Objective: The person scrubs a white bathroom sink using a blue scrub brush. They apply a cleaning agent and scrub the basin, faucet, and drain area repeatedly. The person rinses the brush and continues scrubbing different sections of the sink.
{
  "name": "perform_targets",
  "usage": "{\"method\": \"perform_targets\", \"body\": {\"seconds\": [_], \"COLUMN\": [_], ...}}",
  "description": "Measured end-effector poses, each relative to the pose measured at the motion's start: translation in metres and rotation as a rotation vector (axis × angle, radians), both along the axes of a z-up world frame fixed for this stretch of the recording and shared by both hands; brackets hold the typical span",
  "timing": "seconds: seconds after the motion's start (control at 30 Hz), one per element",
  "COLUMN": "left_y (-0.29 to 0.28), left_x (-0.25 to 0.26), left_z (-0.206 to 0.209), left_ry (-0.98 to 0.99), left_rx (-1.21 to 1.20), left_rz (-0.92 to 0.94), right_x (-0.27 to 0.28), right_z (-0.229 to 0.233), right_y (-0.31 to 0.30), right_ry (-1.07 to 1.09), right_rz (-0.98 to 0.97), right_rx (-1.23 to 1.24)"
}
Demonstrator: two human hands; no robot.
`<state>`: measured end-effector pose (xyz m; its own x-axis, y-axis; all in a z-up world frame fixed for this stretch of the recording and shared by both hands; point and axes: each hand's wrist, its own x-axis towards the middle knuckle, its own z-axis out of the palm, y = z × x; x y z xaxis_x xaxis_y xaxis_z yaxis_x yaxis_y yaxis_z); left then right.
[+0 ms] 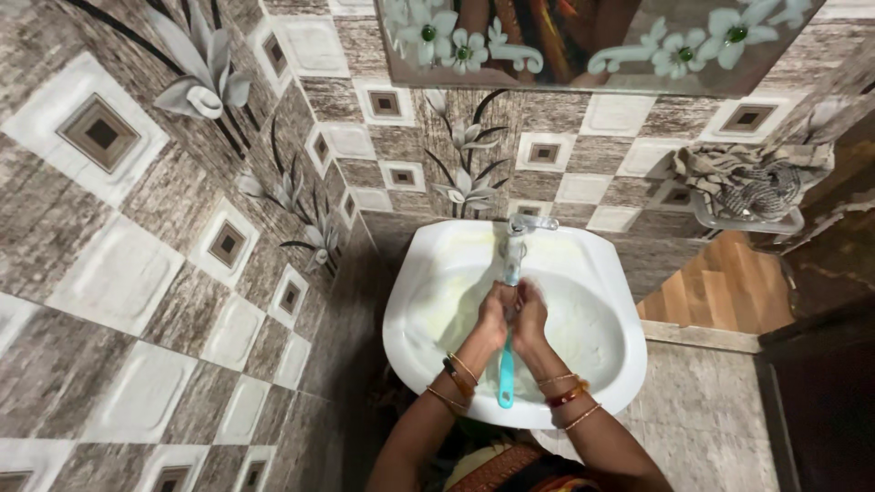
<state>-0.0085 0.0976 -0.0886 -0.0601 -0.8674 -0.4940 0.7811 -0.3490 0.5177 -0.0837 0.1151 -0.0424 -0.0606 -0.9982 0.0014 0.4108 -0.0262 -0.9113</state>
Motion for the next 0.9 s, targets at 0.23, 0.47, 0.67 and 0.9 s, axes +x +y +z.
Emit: {"method": "perform_targets", "body": {"seconds": [0.23, 0.47, 0.67, 0.9], "left_y": [0.024, 0.038, 0.075, 0.005], "left_x": [-0.026, -0.031, -0.046, -0.022], "left_z": [0.047, 0.04, 0.092, 0.155], "left_ry": [-0.134, -0.125, -0.138, -0.504], "left_rx": [-0.072, -0.147, -0.163, -0.593], "left_rz": [0.335, 0.402, 0.308, 0.3], "right_x": [-0.015, -0.026, -0.043, -0.033], "right_z": [-0.048, -0.063, -0.026, 0.127], "right_y": [-0.025, -0.013, 0.019, -0.06], "right_ry": [-0.627, -0.862, -0.896, -0.729], "right_rz": [0.138, 0.142, 0.003, 0.477], "right_rx": [0.511, 0.535, 0.584, 0.261]}}
